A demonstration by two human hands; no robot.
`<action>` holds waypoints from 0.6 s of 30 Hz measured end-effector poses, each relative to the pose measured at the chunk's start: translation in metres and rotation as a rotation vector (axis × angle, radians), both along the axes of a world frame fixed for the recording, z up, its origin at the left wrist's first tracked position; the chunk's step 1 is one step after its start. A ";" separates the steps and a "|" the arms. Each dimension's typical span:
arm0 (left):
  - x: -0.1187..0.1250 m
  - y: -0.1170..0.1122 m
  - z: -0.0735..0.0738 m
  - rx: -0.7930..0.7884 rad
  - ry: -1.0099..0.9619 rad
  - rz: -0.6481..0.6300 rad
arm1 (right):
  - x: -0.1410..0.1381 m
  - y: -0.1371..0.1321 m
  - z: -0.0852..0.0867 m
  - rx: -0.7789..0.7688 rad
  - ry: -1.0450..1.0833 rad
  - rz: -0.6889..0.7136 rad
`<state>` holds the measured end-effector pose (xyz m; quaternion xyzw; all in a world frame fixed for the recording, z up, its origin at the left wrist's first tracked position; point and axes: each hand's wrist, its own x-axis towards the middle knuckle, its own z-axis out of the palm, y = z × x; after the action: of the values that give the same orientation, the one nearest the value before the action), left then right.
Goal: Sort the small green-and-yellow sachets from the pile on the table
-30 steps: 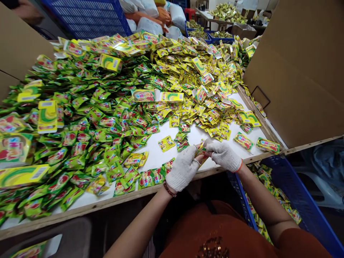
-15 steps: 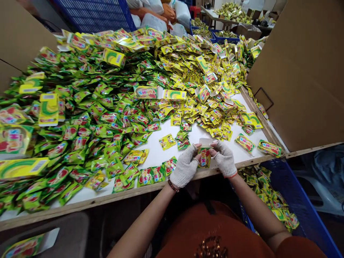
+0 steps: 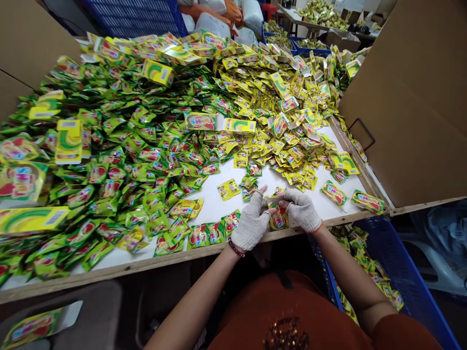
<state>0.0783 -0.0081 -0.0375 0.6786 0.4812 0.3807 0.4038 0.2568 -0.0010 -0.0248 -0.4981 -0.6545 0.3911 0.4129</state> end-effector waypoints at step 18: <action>-0.003 0.002 0.027 -0.025 0.060 0.068 | -0.006 -0.007 0.018 0.094 -0.203 -0.031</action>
<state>0.0755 -0.0065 -0.0108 0.6679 0.5208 0.3676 0.3842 0.2506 -0.0083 -0.0065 -0.5252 -0.7028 0.3013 0.3733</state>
